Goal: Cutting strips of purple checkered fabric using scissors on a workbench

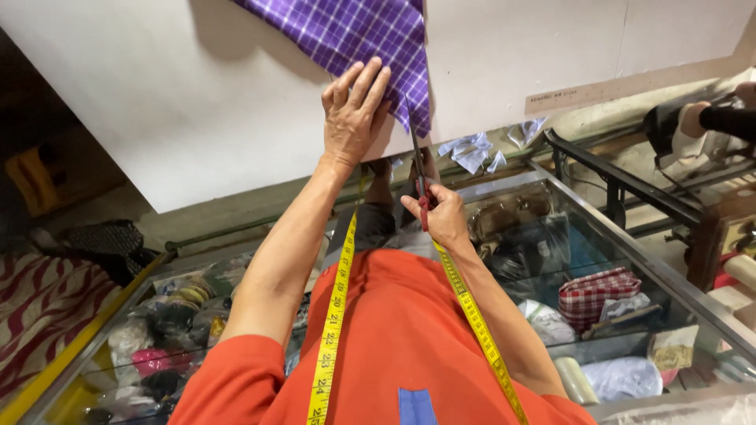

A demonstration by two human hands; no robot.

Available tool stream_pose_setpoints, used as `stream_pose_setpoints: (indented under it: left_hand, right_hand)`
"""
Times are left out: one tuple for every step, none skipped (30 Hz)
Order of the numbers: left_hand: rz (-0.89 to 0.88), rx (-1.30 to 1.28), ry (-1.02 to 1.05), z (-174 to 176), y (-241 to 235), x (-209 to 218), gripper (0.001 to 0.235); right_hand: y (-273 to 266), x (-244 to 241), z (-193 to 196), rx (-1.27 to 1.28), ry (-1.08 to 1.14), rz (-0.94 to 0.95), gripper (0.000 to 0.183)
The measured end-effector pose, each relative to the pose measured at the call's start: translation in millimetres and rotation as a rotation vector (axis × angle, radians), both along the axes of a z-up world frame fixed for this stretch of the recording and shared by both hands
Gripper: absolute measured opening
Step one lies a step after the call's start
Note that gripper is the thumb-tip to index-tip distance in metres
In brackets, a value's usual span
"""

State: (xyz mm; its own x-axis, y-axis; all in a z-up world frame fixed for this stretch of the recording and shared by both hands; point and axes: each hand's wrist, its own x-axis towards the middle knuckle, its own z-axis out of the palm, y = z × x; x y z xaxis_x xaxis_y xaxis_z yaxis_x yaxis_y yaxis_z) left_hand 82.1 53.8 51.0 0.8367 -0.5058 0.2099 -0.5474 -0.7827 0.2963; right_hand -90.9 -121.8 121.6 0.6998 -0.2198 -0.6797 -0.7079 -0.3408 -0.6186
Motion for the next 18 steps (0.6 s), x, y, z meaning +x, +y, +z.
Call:
stream_pose_setpoints:
  left_hand:
    - [0.0, 0.0, -0.008, -0.6, -0.9, 2.1, 0.04]
    - [0.002, -0.011, -0.013, -0.5, -0.7, 1.1, 0.039]
    - [0.003, -0.022, -0.019, -0.8, -0.5, 0.0, 0.038]
    - [0.003, -0.023, -0.018, 0.0, -0.7, 0.7, 0.038]
    - [0.002, -0.022, -0.019, 0.5, -0.8, 1.2, 0.038]
    - [0.002, -0.02, -0.017, 1.6, -0.5, -0.1, 0.037]
    - [0.002, -0.02, -0.013, 0.6, -0.5, -0.7, 0.037]
    - [0.005, -0.008, -0.015, -0.7, -0.6, -0.2, 0.038]
    - [0.008, 0.003, -0.017, -2.0, -0.7, 0.3, 0.038]
    - [0.008, 0.003, -0.019, -1.5, -0.7, 0.8, 0.038]
    - [0.007, -0.003, -0.019, -1.2, -0.7, 1.3, 0.038]
    - [0.006, -0.009, -0.015, -0.4, -0.6, -0.3, 0.038]
    - [0.005, -0.009, -0.012, -1.7, -0.4, 0.0, 0.038]
    - [0.007, -0.008, -0.005, -3.2, -0.2, -0.4, 0.039]
    - [0.01, -0.007, 0.003, -4.6, 0.0, -0.8, 0.041]
    - [0.01, -0.006, 0.003, -3.8, -0.1, -1.0, 0.041]
    - [0.009, -0.01, 0.005, -2.7, -0.2, -0.9, 0.04]
    - [0.01, -0.014, 0.005, -1.8, -0.3, 0.0, 0.04]
  right_hand:
    - [0.3, 0.6, -5.0, 0.0, -0.008, 0.0, 0.051]
    - [1.4, -1.3, -8.6, 0.003, 0.002, -0.007, 0.044]
    - [2.6, -3.4, -12.4, 0.007, 0.012, -0.014, 0.038]
    - [3.2, -6.3, -16.4, 0.007, 0.013, -0.015, 0.038]
    - [3.9, -9.2, -20.7, -0.022, -0.034, -0.015, 0.049]
    - [4.8, -13.9, -23.8, -0.051, -0.077, -0.014, 0.061]
    - [4.8, -13.9, -22.4, -0.051, -0.073, -0.014, 0.061]
    - [4.4, -12.7, -21.8, -0.055, -0.071, -0.01, 0.061]
    - [4.0, -11.4, -21.1, -0.06, -0.069, -0.007, 0.062]
    - [4.4, -8.1, -18.5, -0.06, -0.071, -0.007, 0.062]
    - [4.7, -4.7, -15.9, -0.053, -0.057, -0.009, 0.053]
    - [5.3, -3.2, -12.3, -0.045, -0.04, -0.011, 0.045]
    - [5.4, 5.1, -6.2, -0.044, -0.037, -0.012, 0.045]
    - [5.8, 12.7, -0.2, -0.041, -0.03, 0.004, 0.047]
    - [6.1, 20.3, 5.9, -0.038, -0.023, 0.02, 0.049]
    - [6.7, 20.3, 2.9, -0.037, -0.022, 0.02, 0.049]
    - [7.4, 20.5, 0.2, -0.045, -0.029, 0.01, 0.05]
    - [7.9, 21.7, -2.9, -0.054, -0.037, 0.0, 0.05]
